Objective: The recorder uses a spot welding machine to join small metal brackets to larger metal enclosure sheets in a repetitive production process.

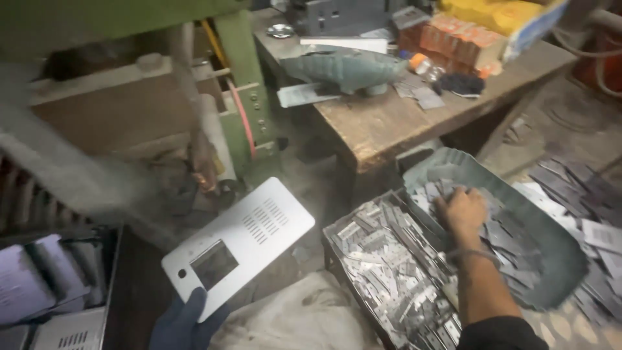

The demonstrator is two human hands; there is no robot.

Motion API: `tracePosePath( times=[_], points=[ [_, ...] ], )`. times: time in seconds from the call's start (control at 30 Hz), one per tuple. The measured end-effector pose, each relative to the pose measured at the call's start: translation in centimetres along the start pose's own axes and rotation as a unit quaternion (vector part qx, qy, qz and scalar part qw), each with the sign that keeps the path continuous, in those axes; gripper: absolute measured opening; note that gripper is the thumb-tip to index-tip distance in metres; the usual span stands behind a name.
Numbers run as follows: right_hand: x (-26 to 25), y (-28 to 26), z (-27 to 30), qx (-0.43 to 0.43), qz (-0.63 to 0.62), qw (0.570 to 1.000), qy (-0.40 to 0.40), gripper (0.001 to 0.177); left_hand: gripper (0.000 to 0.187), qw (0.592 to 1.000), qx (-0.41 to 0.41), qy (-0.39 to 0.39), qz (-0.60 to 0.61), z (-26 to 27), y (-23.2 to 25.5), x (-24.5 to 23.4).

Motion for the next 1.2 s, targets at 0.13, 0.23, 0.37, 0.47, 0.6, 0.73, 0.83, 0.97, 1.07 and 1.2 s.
tracePosePath(
  times=[0.13,0.23,0.37,0.47,0.6,0.73,0.83,0.97,1.07,1.2],
  points=[
    [1.2,-0.6,0.3,-0.041,0.051,0.996,0.053,0.049,0.053,0.999,0.032,0.014,0.008,1.8,0.4,0.4],
    [2.2,1.0,-0.1,-0.075,0.058,0.991,0.097,0.037,0.05,0.997,0.07,-0.025,0.017,2.7,1.0,1.6],
    [1.0,1.2,1.1,-0.125,0.059,0.975,0.176,0.022,0.04,0.977,0.175,-0.114,-0.043,1.2,-0.5,0.1],
    [0.0,0.8,0.5,-0.148,0.062,0.96,0.228,0.017,0.033,0.975,0.183,-0.117,-0.041,1.2,-0.4,0.3],
    [-2.0,-4.5,1.0,-0.124,-0.124,0.93,0.322,0.019,0.032,0.988,0.119,-0.092,0.033,2.5,0.8,1.7],
    [-12.3,-17.5,11.0,-0.112,-0.673,0.729,-0.061,0.014,0.032,0.983,0.123,-0.131,0.034,3.4,1.2,2.5],
    [-14.7,-24.0,15.9,-0.036,-0.692,0.688,-0.214,0.028,0.032,0.981,0.131,-0.141,0.037,4.2,1.3,2.7],
    [-16.8,-30.3,21.3,0.059,-0.704,0.602,-0.371,0.031,0.034,0.978,0.145,-0.139,0.055,4.2,1.1,2.0],
    [-16.7,-31.5,21.9,-0.066,-0.709,0.649,-0.268,0.03,0.034,0.978,0.149,-0.132,0.068,4.4,1.4,1.2],
    [-19.1,-32.8,24.4,-0.25,-0.577,0.777,-0.018,0.024,0.034,0.977,0.145,-0.129,0.087,3.8,1.1,1.1]
  ],
)
Point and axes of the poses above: each hand's wrist, its own z-axis away from the middle knuckle, its own x-axis out of the palm, y = z × x, the point moved 3 cm from there along -z, towards the middle knuckle, and after that the axes turned 2 degrees about -x, right-handed, at the moved point
